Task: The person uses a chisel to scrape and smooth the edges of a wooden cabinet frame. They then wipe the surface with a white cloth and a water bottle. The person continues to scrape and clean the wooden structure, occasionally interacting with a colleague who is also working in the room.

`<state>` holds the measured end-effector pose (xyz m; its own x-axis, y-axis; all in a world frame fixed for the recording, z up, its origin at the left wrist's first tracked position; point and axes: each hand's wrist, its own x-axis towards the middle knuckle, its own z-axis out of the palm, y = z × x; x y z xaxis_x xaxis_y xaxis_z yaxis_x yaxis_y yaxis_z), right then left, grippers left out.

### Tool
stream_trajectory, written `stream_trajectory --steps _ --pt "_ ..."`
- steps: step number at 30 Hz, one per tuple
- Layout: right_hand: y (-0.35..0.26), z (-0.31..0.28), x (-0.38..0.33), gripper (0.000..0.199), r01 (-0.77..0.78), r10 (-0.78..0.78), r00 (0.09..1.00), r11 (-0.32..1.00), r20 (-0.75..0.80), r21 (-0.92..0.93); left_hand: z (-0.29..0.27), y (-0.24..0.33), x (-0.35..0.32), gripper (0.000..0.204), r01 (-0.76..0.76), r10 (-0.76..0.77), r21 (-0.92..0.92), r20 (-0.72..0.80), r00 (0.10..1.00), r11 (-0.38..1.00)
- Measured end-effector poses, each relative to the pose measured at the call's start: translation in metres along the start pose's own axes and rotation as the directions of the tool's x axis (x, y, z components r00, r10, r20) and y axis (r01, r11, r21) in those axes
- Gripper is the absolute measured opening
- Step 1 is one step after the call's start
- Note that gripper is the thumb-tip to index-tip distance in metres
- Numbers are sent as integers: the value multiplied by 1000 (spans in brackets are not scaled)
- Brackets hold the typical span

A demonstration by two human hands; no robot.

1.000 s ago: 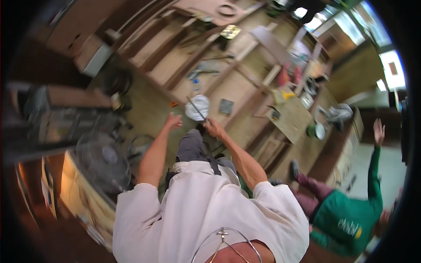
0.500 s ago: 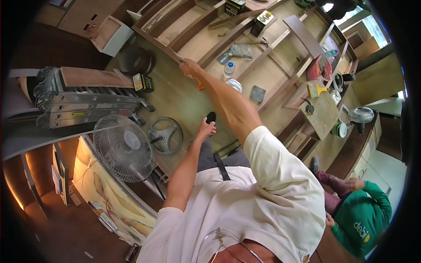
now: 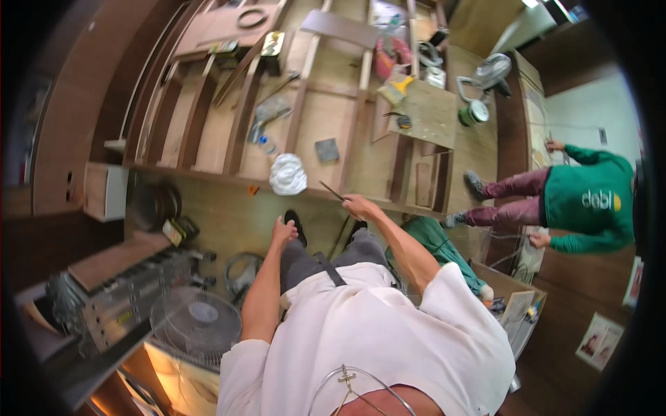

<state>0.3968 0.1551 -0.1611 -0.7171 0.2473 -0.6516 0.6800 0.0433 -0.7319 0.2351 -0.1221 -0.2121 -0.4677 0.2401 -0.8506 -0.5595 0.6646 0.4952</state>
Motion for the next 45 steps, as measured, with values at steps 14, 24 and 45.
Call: stream_trajectory --steps 14,24,45 --pt "-139 -389 72 14 582 -341 724 768 -599 266 157 81 -64 85 -215 204 81 125 971 973" --pt "-126 -358 -10 18 606 -341 744 707 -575 366 173 39 -64 84 -161 163 -32 64 985 986" --pt "157 -101 -127 32 57 173 908 851 -381 522 211 73 15 49 -377 266 419 300 916 826"
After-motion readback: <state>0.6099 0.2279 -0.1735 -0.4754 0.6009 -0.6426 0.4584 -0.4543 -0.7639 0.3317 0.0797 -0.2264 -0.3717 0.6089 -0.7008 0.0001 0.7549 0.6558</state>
